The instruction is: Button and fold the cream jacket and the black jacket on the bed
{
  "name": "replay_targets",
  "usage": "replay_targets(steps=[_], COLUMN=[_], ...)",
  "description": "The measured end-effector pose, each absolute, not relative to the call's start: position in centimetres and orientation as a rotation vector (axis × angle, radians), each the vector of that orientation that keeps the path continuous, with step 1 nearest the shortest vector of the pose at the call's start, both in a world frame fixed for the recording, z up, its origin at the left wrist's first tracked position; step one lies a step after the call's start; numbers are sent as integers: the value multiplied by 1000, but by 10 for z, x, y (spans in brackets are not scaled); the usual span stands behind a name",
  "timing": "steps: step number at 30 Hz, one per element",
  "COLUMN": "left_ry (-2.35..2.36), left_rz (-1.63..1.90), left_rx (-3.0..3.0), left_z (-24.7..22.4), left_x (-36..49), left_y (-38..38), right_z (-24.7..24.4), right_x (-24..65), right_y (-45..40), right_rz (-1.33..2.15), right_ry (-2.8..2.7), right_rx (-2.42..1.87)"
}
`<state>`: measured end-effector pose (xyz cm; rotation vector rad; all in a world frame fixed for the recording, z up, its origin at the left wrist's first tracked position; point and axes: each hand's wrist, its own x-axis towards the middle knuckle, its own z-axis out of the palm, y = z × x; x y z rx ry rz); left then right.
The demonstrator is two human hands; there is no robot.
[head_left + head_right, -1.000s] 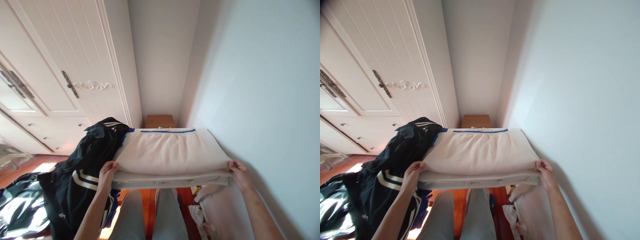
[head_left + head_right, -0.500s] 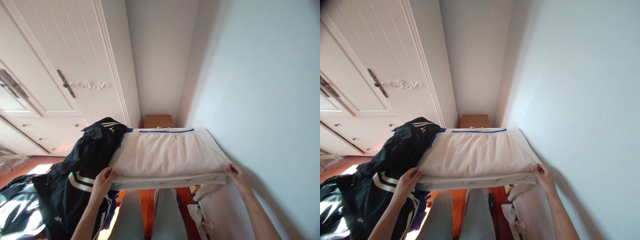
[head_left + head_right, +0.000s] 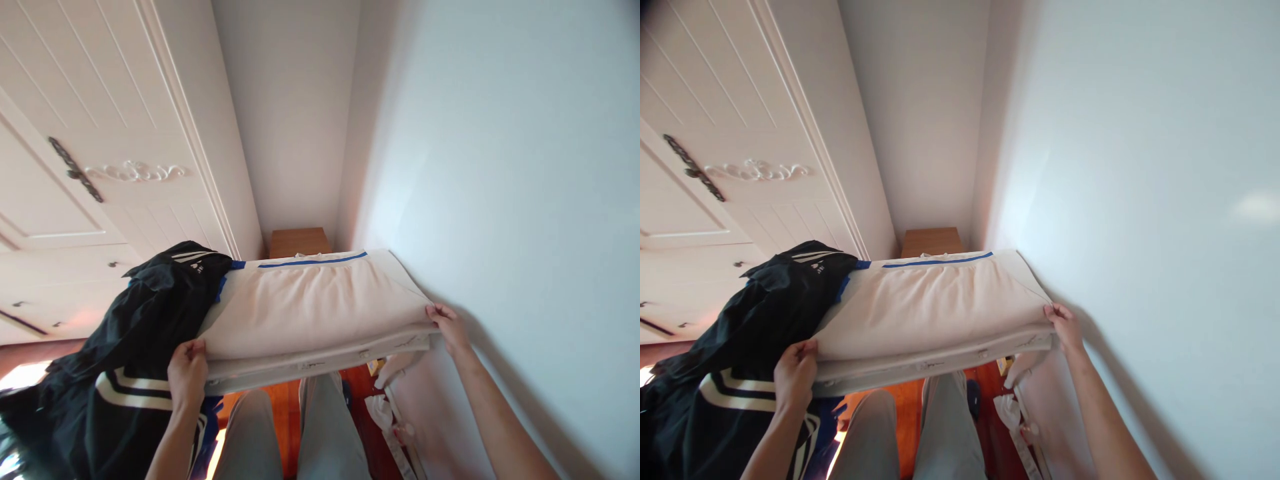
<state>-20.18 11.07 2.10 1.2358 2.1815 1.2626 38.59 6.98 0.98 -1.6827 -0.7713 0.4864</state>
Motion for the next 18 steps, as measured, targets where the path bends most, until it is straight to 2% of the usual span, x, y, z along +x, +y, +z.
replay_targets(steps=[4, 7, 11, 15, 18], left_ry=[2363, 2429, 2420, 2104, 1829], left_rz=[1088, 866, 911, 1139, 998], left_rx=[1168, 1327, 1752, 2171, 2420], left_z=[32, 45, 66, 86, 88], left_x=[-192, -186, -182, -159, -121], left_y=[113, 107, 100, 128, 174], right_z=[12, 12, 17, 40, 64], right_x=[396, 406, 408, 373, 322], right_y=[71, 73, 75, 86, 109], right_rz=[532, 532, 184, -153, -192], right_ry=[-878, -978, -1035, -1264, -1513], right_rx=[-1851, -1985, -2134, -1953, -1678])
